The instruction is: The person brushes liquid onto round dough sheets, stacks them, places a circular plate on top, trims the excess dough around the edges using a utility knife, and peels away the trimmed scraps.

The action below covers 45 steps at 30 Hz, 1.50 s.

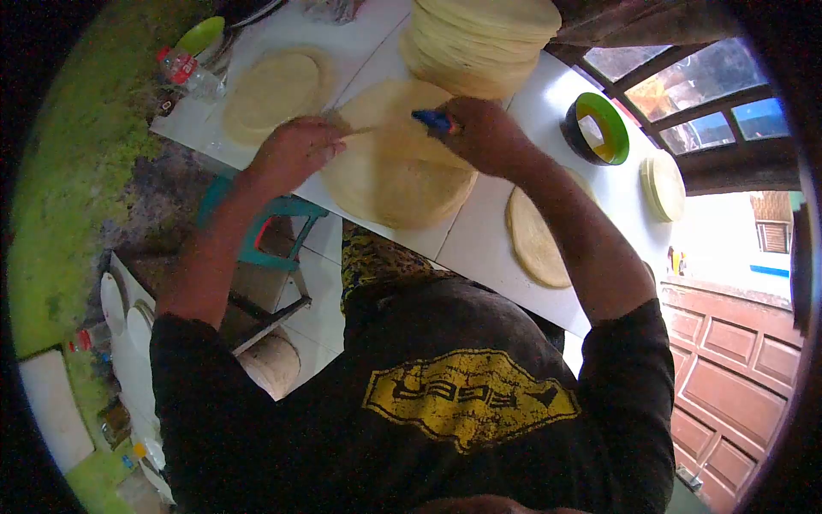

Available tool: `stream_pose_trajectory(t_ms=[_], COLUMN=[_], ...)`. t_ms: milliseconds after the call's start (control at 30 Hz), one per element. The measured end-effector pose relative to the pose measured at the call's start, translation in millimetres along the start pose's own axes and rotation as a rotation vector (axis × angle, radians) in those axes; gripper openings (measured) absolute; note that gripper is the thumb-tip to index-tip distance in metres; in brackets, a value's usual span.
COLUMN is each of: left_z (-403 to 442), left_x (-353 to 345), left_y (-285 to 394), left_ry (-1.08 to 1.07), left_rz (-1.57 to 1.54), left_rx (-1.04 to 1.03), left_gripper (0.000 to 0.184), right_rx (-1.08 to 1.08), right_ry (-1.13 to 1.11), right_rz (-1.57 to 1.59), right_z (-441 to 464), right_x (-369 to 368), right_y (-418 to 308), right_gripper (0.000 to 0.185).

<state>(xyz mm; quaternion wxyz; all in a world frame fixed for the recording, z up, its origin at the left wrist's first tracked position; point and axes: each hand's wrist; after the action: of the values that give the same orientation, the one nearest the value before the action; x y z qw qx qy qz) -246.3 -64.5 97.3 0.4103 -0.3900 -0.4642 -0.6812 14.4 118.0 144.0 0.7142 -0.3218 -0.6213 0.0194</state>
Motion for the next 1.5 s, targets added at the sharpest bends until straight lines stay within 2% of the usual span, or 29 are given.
stream_pose_trajectory(t_ms=[67, 167, 200, 267, 300, 367, 433, 467, 500, 567, 600, 633, 667, 700, 733, 767, 800, 833, 900, 933, 1033, 1067, 1100, 1200, 1233, 1267, 1300, 1433, 1500], left_z=[27, 61, 72, 97, 109, 127, 146, 152, 163, 169, 176, 181, 187, 190, 192, 196, 203, 211, 227, 236, 255, 252, 242, 203, 188, 173, 158, 117, 109], left_x=[26, 39, 44, 58, 64, 79, 97, 102, 104, 116, 119, 122, 118, 108, 93, 78, 62, 44, 9, -3, -29, -39, -46, -98, -114, -130, -146, -178, -183], left_y=[12, -11, -11, -6, -6, -10, -17, -25, -22, 26, 43, 56, 66, 86, 110, 130, 141, 147, 158, 165, 190, 199, 213, 216, 214, 212, 211, 208, 208], left_ry=[-0.052, -0.031, -0.034, 0.000, -0.008, 0.074, 0.049, 0.122, 0.194, 0.215, 0.188, 0.200, 0.218, 0.206, 0.216, 0.225, 0.218, 0.143, -0.010, -0.087, -0.178, -0.189, -0.100, 0.049, 0.019, -0.010, -0.017, -0.054, -0.062], left_rz=[-0.361, -0.351, -0.351, -0.531, -0.530, -0.541, -0.476, -0.403, -0.338, -0.482, -0.506, -0.371, -0.234, -0.250, -0.419, -0.584, -0.590, -0.636, -0.717, -0.752, -0.650, -0.649, -0.543, -0.379, -0.361, -0.345, -0.345, -0.366, -0.348], left_rx=[0.314, 0.254, 0.246, 0.411, 0.397, 0.237, 0.168, 0.093, 0.016, 0.257, 0.233, 0.262, 0.288, 0.260, 0.205, 0.154, 0.138, 0.126, 0.129, 0.142, 0.029, 0.030, -0.057, -0.329, -0.375, -0.417, -0.417, -0.389, -0.379], left_gripper=[0.026, 0.026, 0.026, 0.027, 0.027, 0.028, 0.030, 0.032, 0.034, 0.033, 0.033, 0.034, 0.034, 0.034, 0.034, 0.034, 0.034, 0.037, 0.040, 0.040, 0.036, 0.036, 0.033, 0.024, 0.024, 0.024, 0.024, 0.026, 0.026], right_rx=[-0.052, 0.028, 0.103, 0.021, -0.055, -0.139, -0.164, -0.143, -0.171, -0.048, -0.142, -0.214, -0.511, -0.667, -0.822, -0.647, -0.465, -0.475, -0.572, -0.519, -0.610, -0.605, -0.610, -0.436, -0.333, -0.327, -0.314, -0.336, -0.317], right_ry=[0.051, 0.199, 0.270, 0.275, 0.277, 0.320, 0.336, 0.499, 0.506, 0.529, 0.505, 0.532, 0.502, 0.496, 0.489, 0.426, 0.355, 0.361, 0.320, 0.359, 0.437, 0.431, 0.435, 0.561, 0.559, 0.430, 0.365, 0.290, 0.333], right_rz=[-0.041, 0.086, -0.041, -0.029, -0.015, -0.001, -0.066, -0.108, -0.115, -0.091, -0.261, -0.012, 0.076, 0.122, 0.166, -0.047, -0.254, -0.258, -0.039, -0.008, -0.012, -0.033, -0.024, -0.199, -0.214, -0.190, -0.213, -0.203, -0.212], right_z=[8, 15, 23, 26, 26, 23, 12, 0, -10, -35, -51, -68, -81, -91, -102, -117, -133, -145, -167, -177, -204, -213, -225, -265, -275, -285, -295, -320, -325], right_x=[12, 36, 43, 66, 81, 105, 132, 137, 145, 166, 178, 179, 189, 194, 200, 196, 193, 190, 182, 178, 173, 174, 168, 105, 84, 64, 41, -23, -40], right_y=[5, 18, 30, 24, 20, 15, 12, 6, 8, 12, 6, -2, -36, -40, -45, -11, 16, 30, 53, 67, 98, 101, 105, 139, 135, 136, 131, 120, 115], right_gripper=[0.035, 0.036, 0.036, 0.037, 0.037, 0.032, 0.049, 0.043, 0.043, 0.036, 0.031, 0.032, 0.033, 0.034, 0.034, 0.035, 0.036, 0.036, 0.034, 0.032, 0.032, 0.034, 0.034, 0.019, 0.012, 0.011, 0.022, 0.026, 0.024])
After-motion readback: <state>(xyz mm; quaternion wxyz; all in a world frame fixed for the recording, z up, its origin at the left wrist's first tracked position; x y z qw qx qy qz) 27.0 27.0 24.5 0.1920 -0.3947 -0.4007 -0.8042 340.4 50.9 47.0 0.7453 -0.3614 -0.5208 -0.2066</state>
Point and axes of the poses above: each hand's wrist, its own z-axis towards the middle knuckle, its own x-axis out of the back of the hand, y = z × x, and after that the axes turned 2 degrees about -x, right-handed
